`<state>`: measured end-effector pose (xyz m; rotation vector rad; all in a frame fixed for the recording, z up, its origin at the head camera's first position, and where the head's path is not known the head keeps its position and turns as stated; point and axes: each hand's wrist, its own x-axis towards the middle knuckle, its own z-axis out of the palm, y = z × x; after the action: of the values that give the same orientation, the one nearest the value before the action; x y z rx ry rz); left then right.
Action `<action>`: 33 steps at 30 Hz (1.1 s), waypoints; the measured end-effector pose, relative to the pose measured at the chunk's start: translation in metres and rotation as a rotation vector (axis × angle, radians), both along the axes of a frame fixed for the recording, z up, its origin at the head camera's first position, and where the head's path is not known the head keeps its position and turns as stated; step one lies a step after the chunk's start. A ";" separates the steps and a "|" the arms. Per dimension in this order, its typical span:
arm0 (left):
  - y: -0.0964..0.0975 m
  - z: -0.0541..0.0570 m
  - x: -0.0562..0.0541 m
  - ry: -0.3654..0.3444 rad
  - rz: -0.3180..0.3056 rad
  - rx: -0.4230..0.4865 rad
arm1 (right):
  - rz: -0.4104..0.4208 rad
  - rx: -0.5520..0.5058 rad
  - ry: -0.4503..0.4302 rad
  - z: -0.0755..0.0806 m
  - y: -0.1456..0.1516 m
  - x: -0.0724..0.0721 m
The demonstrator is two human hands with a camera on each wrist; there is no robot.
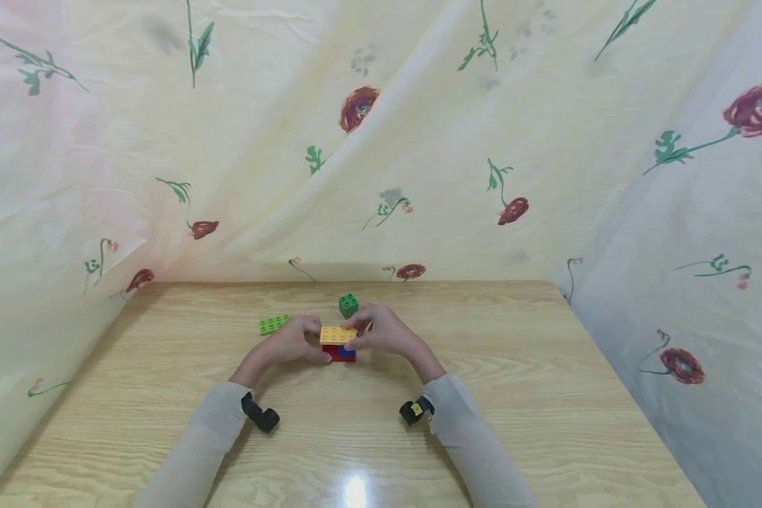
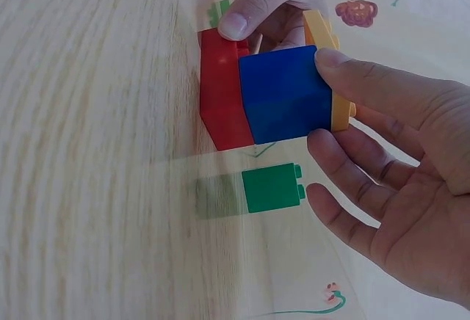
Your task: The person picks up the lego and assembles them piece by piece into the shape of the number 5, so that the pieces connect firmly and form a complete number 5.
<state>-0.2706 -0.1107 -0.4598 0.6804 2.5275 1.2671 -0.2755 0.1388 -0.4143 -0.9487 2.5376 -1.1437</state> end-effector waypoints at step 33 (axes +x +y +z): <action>-0.012 0.033 -0.013 0.071 0.144 0.029 | 0.050 -0.037 -0.019 -0.004 0.003 -0.003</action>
<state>-0.2836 -0.1231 -0.4271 0.5674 2.6633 1.3509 -0.2783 0.1415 -0.4185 -0.9995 2.4720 -1.1834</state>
